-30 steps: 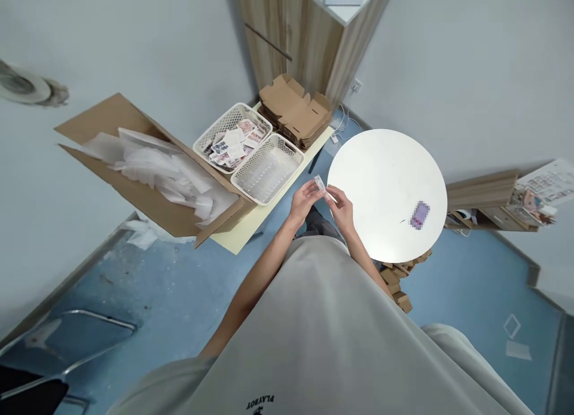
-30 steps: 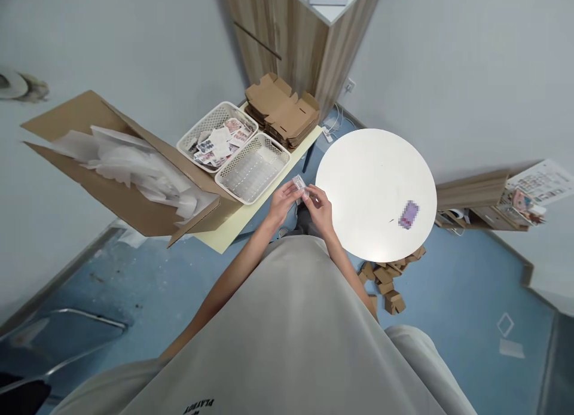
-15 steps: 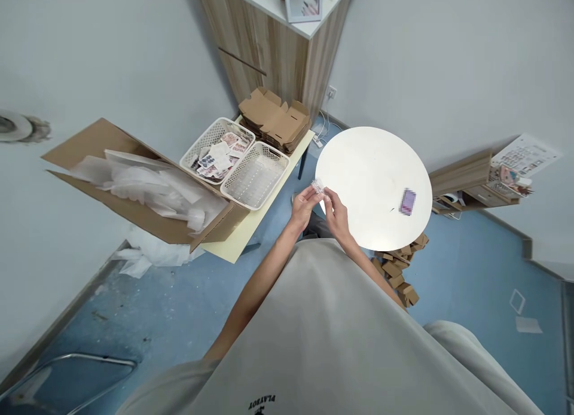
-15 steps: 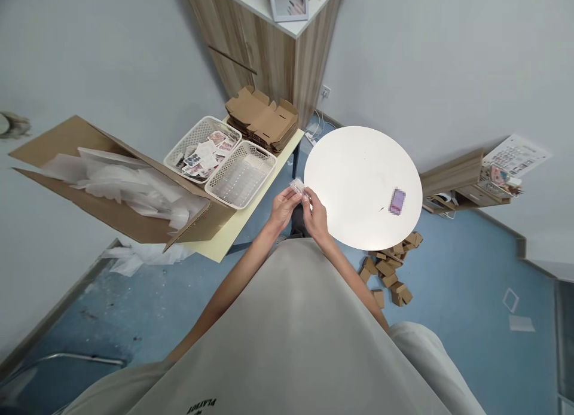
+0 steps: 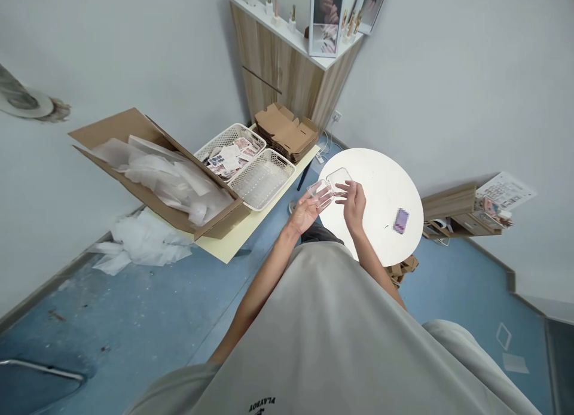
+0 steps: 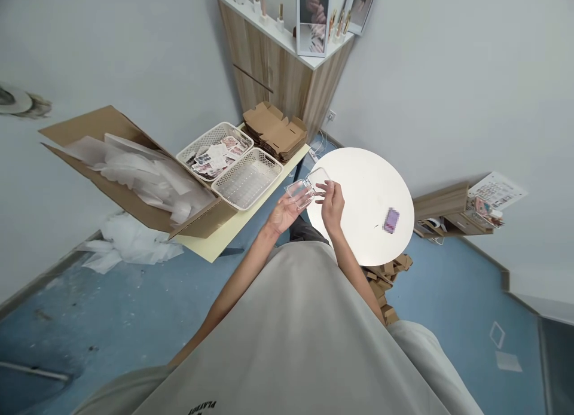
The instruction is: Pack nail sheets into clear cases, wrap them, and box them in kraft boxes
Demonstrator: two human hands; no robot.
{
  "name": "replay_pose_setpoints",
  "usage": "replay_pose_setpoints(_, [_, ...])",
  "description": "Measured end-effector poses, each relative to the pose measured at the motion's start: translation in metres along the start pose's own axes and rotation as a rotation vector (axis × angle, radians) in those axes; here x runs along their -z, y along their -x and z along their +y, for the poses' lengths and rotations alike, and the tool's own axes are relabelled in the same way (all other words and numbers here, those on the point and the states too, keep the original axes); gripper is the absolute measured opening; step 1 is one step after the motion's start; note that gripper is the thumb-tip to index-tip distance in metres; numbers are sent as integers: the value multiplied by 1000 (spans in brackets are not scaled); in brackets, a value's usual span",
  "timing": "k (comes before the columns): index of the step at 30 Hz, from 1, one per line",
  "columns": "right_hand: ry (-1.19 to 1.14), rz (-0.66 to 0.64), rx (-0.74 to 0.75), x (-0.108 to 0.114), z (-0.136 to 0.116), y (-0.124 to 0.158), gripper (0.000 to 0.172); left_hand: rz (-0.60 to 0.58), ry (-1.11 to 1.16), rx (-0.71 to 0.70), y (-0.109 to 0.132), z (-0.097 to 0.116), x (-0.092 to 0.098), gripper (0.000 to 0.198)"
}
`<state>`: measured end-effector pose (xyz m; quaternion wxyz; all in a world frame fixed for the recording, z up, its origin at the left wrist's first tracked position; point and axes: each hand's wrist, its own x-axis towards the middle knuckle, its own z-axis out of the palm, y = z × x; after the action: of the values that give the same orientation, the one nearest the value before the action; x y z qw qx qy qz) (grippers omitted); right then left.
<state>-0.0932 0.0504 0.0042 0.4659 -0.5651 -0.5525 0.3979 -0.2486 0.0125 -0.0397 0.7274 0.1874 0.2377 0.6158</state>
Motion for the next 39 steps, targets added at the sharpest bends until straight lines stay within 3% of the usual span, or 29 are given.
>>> replay_pose_setpoints(5, [-9, -57, 7, 14, 3, -27, 59, -8, 64, 21, -4, 0, -11, 55])
replay_pose_setpoints(10, [-6, -114, -26, 20, 7, -41, 61, 83, 97, 17, -17, 0, -17, 51])
replay_pose_setpoints(15, [-35, -158, -129, 14, 19, -52, 81, 74, 81, -5, -34, 1, -14, 62])
replay_pose_setpoints(20, [-32, -26, -78, 0, 37, -58, 104, 73, -24, 8, -55, 4, -11, 54])
replay_pose_setpoints(22, [-16, 20, -16, -4, 40, -62, 101, 62, -40, 24, -64, 7, -11, 51])
replay_pose_setpoints(27, [-4, 72, 52, -17, 42, -79, 57, 80, -161, 74, -84, 19, -12, 55])
replay_pose_setpoints(29, [-20, 67, 40, -25, 43, -86, 49, 99, -184, 77, -90, 23, -10, 57])
replay_pose_setpoints(34, [-194, 32, -126, -46, 58, -104, 47, 143, -156, 62, -107, 23, 5, 51])
replay_pose_setpoints(39, [-272, 69, -279, -50, 93, -122, 48, 192, -226, 163, -124, 10, 30, 48])
